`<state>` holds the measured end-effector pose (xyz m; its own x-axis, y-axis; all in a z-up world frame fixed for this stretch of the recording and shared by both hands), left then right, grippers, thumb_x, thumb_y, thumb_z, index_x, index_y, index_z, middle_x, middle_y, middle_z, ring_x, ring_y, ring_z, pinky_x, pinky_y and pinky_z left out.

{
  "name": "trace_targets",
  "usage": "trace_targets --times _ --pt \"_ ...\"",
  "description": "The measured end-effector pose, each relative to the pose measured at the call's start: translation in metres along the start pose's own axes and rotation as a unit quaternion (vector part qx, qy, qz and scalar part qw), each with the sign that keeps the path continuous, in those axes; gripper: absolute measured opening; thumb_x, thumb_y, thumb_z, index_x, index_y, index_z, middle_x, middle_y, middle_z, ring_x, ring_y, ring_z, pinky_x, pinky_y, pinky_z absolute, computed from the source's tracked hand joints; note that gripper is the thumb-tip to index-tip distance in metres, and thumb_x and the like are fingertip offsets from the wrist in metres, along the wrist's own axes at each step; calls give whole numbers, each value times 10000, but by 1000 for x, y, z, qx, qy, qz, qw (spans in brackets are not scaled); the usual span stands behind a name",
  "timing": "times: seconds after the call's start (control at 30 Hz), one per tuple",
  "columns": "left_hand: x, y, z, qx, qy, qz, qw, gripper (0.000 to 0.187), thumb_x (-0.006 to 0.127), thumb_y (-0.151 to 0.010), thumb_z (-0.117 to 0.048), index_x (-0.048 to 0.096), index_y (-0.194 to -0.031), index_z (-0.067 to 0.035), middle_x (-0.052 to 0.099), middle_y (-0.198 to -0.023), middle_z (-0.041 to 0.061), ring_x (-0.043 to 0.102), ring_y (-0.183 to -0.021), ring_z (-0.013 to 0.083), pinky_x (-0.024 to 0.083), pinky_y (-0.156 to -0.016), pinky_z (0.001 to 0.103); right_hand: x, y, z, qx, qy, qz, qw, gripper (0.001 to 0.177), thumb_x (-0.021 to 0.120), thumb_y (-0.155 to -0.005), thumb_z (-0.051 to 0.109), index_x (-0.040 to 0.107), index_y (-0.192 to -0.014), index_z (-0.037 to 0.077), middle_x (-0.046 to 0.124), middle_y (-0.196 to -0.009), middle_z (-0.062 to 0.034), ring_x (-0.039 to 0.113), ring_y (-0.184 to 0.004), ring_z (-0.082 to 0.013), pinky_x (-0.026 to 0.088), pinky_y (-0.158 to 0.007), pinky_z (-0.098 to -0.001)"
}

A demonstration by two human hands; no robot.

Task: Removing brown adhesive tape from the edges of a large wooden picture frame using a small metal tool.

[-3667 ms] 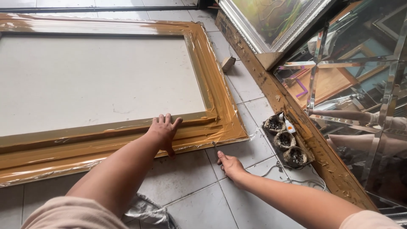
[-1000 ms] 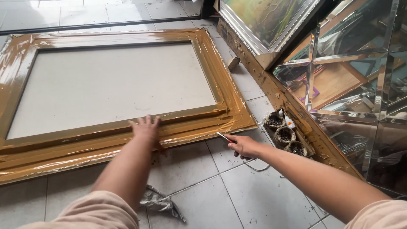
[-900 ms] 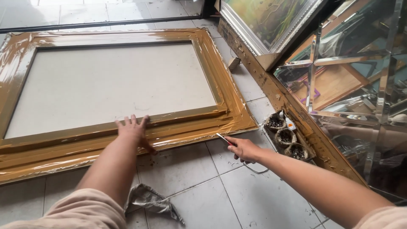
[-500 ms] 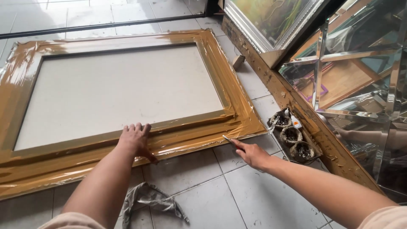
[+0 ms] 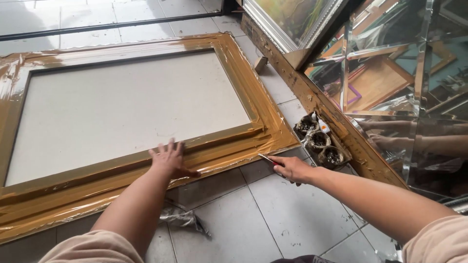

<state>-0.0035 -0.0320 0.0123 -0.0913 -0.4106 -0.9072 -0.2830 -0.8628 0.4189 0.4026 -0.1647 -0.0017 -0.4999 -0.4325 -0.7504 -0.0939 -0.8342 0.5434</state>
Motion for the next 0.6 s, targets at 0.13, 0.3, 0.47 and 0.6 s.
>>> trace_targets --times 0.13,0.3,0.47,0.6 --pt "8 -20 -47 65 -5 -35 997 1321 875 -757 -856 278 -1768 -249 300 -1841 187 311 -1674 507 314 -1263 803 -11 29 25 9 -22 3 1000 573 558 -1121 401 563 -1677 259 823 -973 -203 760 -570 -256 646 -320 -305" --pt "-1 -37 -77 94 -41 -31 994 1430 965 -686 -777 217 -1791 -261 321 -1829 202 291 -1691 468 285 -1263 820 -36 80 79 -6 74 34 997 626 503 -1086 469 546 -1694 329 628 -1659 -140 590 -1532 -383 500 -1293 -512" --pt "6 -55 -80 87 -48 -14 995 1524 1004 -627 -788 195 -1804 -256 324 -1825 231 293 -1692 466 252 -1271 823 -26 37 49 8 91 41 995 622 485 -1080 478 538 -1694 388 668 -1618 -133 628 -1497 -372 547 -1241 -498" --pt "0 -52 -83 79 -44 13 996 1529 1030 -644 -717 163 -1815 -255 318 -1831 226 298 -1695 464 243 -1282 808 -35 50 61 15 82 53 995 636 489 -1070 456 546 -1696 356 665 -1625 -147 621 -1508 -382 541 -1239 -496"
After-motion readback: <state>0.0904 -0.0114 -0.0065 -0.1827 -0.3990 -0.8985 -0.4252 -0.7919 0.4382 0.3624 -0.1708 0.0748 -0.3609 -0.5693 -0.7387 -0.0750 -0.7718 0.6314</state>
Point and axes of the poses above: each hand's wrist, its own y-axis away from the middle knuckle, its own x-axis out of the palm, z = x × y, the point moved 5 cm from there along -y, towards the middle knuckle
